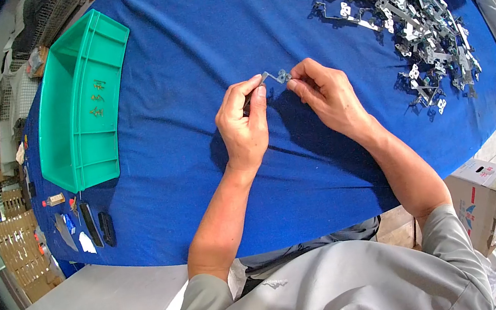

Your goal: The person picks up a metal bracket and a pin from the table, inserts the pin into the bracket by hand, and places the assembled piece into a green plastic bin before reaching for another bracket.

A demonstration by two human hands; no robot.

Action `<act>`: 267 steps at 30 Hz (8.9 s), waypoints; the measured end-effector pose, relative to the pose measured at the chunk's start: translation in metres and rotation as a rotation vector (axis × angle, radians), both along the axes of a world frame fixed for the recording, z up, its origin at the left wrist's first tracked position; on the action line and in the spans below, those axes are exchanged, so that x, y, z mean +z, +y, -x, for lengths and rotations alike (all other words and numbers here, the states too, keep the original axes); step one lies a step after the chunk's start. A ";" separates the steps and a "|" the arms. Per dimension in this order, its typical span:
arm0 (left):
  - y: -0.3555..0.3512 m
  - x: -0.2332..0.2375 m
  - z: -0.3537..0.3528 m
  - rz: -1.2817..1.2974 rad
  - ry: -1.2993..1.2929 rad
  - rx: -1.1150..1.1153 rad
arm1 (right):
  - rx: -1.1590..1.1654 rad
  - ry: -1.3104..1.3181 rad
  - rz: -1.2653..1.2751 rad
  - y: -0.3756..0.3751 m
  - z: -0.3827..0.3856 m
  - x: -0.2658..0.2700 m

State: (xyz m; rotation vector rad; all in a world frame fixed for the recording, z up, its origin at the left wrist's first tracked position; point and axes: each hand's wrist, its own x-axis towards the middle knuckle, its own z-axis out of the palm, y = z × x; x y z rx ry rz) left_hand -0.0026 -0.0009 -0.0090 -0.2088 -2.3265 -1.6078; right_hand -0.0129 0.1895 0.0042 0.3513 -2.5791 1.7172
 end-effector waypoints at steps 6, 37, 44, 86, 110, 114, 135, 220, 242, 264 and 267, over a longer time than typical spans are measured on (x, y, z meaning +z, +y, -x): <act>0.001 0.001 0.002 0.035 0.059 0.004 | -0.009 -0.076 0.118 -0.003 -0.002 0.009; -0.001 -0.007 0.003 -0.040 -0.064 0.021 | 0.018 0.033 0.056 -0.001 -0.001 0.004; 0.000 -0.003 0.002 0.036 0.036 0.010 | -0.022 -0.013 0.035 0.001 0.000 0.005; -0.001 0.000 0.001 -0.030 -0.010 -0.025 | 0.004 -0.004 0.007 0.003 0.001 0.004; 0.006 0.006 -0.002 0.049 0.041 -0.078 | -0.032 -0.225 0.375 0.001 0.004 0.002; 0.002 0.001 0.002 0.079 0.105 -0.071 | -0.063 -0.282 0.277 0.005 0.004 0.008; -0.007 0.000 0.009 -0.696 -0.199 0.039 | 0.230 0.028 -0.786 -0.067 0.133 0.008; 0.006 0.002 -0.004 -0.080 -0.021 -0.111 | -0.034 0.053 0.049 0.013 -0.012 -0.003; 0.009 0.003 -0.001 0.159 0.049 -0.281 | -0.075 -0.340 0.579 0.025 0.003 -0.003; -0.054 0.028 0.031 0.356 -0.013 0.020 | -0.005 -0.389 0.547 0.025 -0.002 0.005; -0.115 0.033 0.059 0.564 0.122 0.189 | 0.025 -0.299 0.474 0.026 0.000 -0.006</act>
